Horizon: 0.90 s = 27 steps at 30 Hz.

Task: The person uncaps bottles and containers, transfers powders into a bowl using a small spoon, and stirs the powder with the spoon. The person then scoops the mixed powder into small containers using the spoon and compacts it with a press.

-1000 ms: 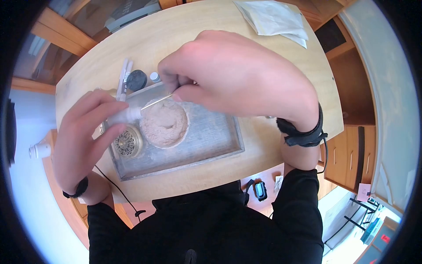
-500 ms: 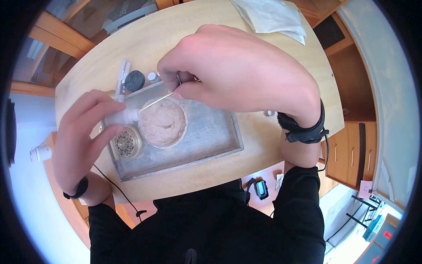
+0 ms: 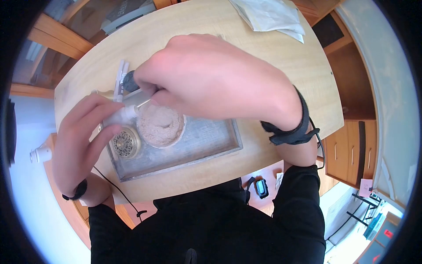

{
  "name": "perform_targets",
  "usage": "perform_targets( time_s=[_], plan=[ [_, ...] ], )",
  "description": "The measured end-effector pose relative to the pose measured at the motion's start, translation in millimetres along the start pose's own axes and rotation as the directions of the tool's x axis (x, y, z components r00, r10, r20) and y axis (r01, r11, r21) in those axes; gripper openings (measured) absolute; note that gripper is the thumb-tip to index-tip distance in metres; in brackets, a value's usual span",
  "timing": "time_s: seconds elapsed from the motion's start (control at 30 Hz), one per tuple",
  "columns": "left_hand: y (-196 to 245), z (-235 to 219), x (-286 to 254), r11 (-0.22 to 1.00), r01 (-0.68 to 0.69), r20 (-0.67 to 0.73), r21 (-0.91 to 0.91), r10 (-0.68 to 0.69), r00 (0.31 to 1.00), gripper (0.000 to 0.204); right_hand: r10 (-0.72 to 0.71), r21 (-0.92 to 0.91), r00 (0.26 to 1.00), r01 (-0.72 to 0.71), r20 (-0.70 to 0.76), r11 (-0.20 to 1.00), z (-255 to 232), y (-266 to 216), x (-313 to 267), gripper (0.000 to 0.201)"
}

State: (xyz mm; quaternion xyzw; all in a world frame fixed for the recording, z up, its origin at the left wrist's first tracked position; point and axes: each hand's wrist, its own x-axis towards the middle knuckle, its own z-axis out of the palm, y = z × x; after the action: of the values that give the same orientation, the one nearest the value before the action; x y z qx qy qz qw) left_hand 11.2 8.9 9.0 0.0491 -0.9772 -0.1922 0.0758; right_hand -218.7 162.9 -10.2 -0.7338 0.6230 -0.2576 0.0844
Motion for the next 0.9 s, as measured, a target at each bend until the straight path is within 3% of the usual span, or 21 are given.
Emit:
perform_targets(
  time_s=[0.17,0.5,0.9],
  plan=[
    [0,0,0,1.0,0.005,0.032,0.003,-0.005,0.999,0.03,0.062,0.003,0.995,-0.062,0.084,0.998,-21,1,-12,0.01],
    [-2,1,-1,0.998,0.037,-0.025,0.05,-0.036,0.999,0.029,0.02,-0.049,0.999,-0.018,0.05,0.999,-16,5,-7,0.01],
    [3,0,3,0.996,0.035,-0.025,-0.087,-0.037,0.999,0.035,-0.008,0.067,0.999,0.005,0.043,0.998,-1,2,2,0.011]
  ],
)
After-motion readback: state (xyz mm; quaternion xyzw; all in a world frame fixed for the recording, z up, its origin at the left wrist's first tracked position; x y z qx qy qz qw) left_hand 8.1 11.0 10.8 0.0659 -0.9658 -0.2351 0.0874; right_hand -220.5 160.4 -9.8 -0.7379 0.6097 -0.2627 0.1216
